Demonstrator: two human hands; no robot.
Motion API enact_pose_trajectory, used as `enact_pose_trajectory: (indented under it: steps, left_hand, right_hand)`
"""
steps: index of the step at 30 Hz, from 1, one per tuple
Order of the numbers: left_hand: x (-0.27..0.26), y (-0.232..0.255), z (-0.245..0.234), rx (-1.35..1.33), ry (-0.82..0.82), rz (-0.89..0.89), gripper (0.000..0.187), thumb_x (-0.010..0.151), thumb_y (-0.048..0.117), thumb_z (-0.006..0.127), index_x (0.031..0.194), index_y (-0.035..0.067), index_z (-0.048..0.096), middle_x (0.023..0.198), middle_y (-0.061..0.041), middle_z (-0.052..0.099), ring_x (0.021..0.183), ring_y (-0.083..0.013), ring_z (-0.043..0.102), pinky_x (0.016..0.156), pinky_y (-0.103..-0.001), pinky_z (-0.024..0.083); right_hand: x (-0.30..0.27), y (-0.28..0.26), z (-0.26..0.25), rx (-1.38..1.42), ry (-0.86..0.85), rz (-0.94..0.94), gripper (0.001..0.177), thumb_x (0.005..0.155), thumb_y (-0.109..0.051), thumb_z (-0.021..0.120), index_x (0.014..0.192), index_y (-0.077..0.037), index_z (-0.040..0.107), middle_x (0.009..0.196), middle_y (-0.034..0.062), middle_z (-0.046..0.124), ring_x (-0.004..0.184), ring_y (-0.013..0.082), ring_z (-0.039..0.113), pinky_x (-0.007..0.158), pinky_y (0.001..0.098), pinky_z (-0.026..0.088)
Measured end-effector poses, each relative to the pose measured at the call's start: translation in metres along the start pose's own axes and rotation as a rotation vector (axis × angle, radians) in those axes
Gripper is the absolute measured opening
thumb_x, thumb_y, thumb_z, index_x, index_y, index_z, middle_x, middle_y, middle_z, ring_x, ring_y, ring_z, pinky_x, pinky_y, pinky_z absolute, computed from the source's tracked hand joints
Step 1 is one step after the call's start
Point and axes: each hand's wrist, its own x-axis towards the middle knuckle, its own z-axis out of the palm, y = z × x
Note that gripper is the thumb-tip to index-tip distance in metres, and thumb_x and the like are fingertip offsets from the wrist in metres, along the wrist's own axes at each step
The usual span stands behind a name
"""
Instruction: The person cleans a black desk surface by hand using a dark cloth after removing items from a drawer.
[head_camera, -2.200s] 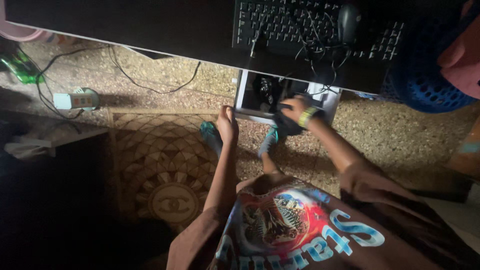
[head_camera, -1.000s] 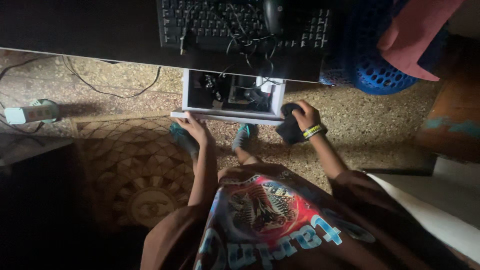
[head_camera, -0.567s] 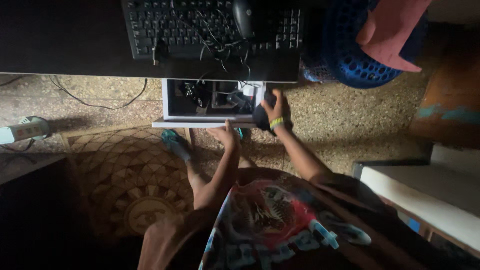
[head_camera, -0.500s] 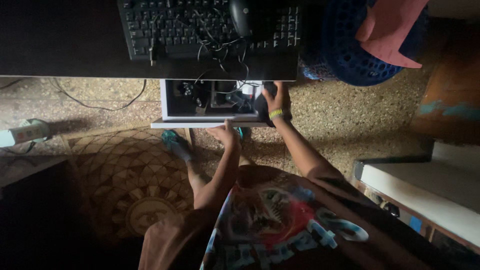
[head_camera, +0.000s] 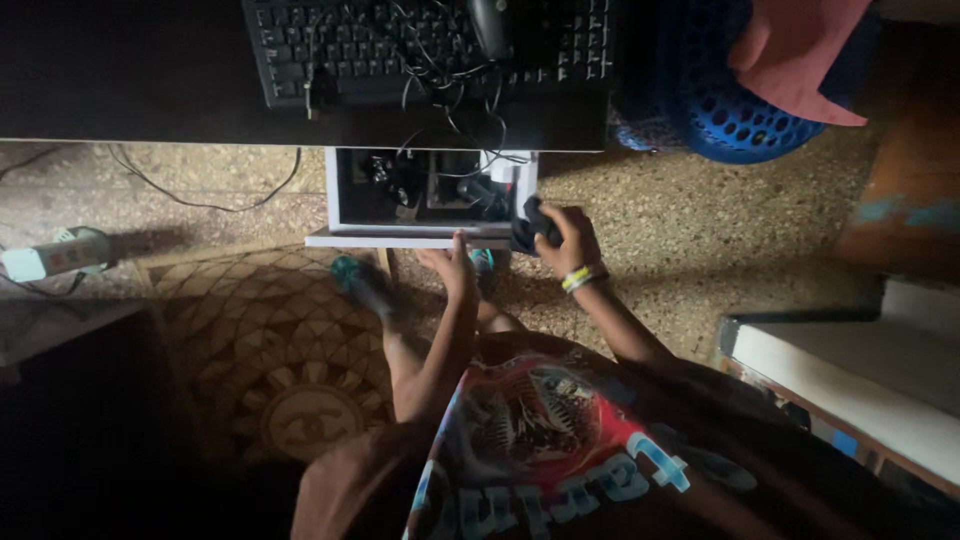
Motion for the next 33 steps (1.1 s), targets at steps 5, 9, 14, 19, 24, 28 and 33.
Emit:
enact_pose_trajectory:
  steps: [5, 9, 14, 19, 24, 28, 33]
  left_hand:
    - [0.001, 0.026, -0.052, -0.625, -0.161, -0.377, 0.085, 0.085, 0.026, 0.079, 0.149, 0.014, 0.025, 0.126, -0.011, 0.05, 0.104, -0.0208, 0.06, 0.075, -0.033, 0.054]
    - [0.017, -0.017, -0.087, -0.793, -0.144, -0.482, 0.065, 0.091, 0.043, 0.065, 0.144, 0.016, 0.04, 0.129, -0.013, 0.053, 0.111, -0.0241, 0.059, 0.085, -0.036, 0.052]
    - [0.065, -0.034, -0.102, -1.022, -0.334, -0.388, 0.059, 0.099, 0.065, 0.043, 0.135, 0.022, 0.061, 0.14, -0.012, 0.056, 0.129, -0.0263, 0.056, 0.108, -0.04, 0.045]
    - [0.063, -0.007, -0.108, -0.956, -0.356, -0.815, 0.06, 0.096, 0.075, 0.037, 0.115, 0.021, 0.054, 0.121, -0.017, 0.061, 0.109, -0.036, 0.059, 0.096, -0.056, 0.048]
    - [0.061, 0.0, -0.12, -0.946, -0.472, -0.763, 0.062, 0.098, 0.074, 0.035, 0.122, 0.018, 0.05, 0.118, -0.013, 0.062, 0.115, -0.0336, 0.064, 0.103, -0.065, 0.048]
    - [0.072, -0.015, -0.109, -0.885, -0.572, -0.719, 0.066, 0.098, 0.072, 0.03, 0.128, 0.017, 0.05, 0.114, -0.015, 0.065, 0.113, -0.0332, 0.063, 0.105, -0.062, 0.049]
    - [0.073, -0.05, -0.108, -0.867, -0.587, -0.665, 0.063, 0.098, 0.07, 0.035, 0.127, 0.016, 0.05, 0.113, -0.012, 0.065, 0.11, -0.0316, 0.063, 0.103, -0.059, 0.05]
  right_hand:
    - [0.004, -0.075, 0.046, -0.112, -0.106, -0.171, 0.054, 0.067, -0.006, 0.086, 0.117, -0.021, 0.072, 0.111, 0.0097, 0.066, 0.104, 0.029, 0.063, 0.087, 0.0411, 0.053]
    - [0.032, -0.139, 0.132, 0.152, -0.199, -0.367, 0.067, 0.069, -0.004, 0.086, 0.131, -0.02, 0.067, 0.131, 0.0136, 0.057, 0.12, 0.0319, 0.058, 0.096, 0.0406, 0.054]
    - [0.032, -0.179, 0.162, -0.016, -0.015, -0.495, 0.062, 0.061, -0.014, 0.092, 0.117, -0.024, 0.07, 0.121, 0.0069, 0.063, 0.114, 0.0292, 0.059, 0.093, 0.0487, 0.047]
    - [-0.004, -0.102, 0.061, -0.093, -0.001, -0.284, 0.045, 0.065, 0.004, 0.075, 0.106, -0.014, 0.072, 0.112, 0.0151, 0.066, 0.113, 0.0347, 0.061, 0.096, 0.0464, 0.05]
    - [0.035, -0.088, 0.017, -0.309, -0.28, 0.081, 0.043, 0.072, -0.013, 0.083, 0.112, -0.017, 0.069, 0.106, 0.0135, 0.07, 0.101, 0.0346, 0.066, 0.089, 0.0455, 0.053]
    - [0.081, -0.151, 0.111, -0.082, -0.415, -0.019, 0.058, 0.075, -0.013, 0.085, 0.126, 0.005, 0.064, 0.118, 0.0266, 0.063, 0.106, 0.0386, 0.061, 0.081, 0.0523, 0.052]
    - [0.107, -0.226, 0.304, 0.449, -0.351, 0.028, 0.054, 0.072, -0.007, 0.074, 0.123, 0.0, 0.058, 0.114, 0.0147, 0.063, 0.097, 0.0251, 0.067, 0.074, 0.0322, 0.059]
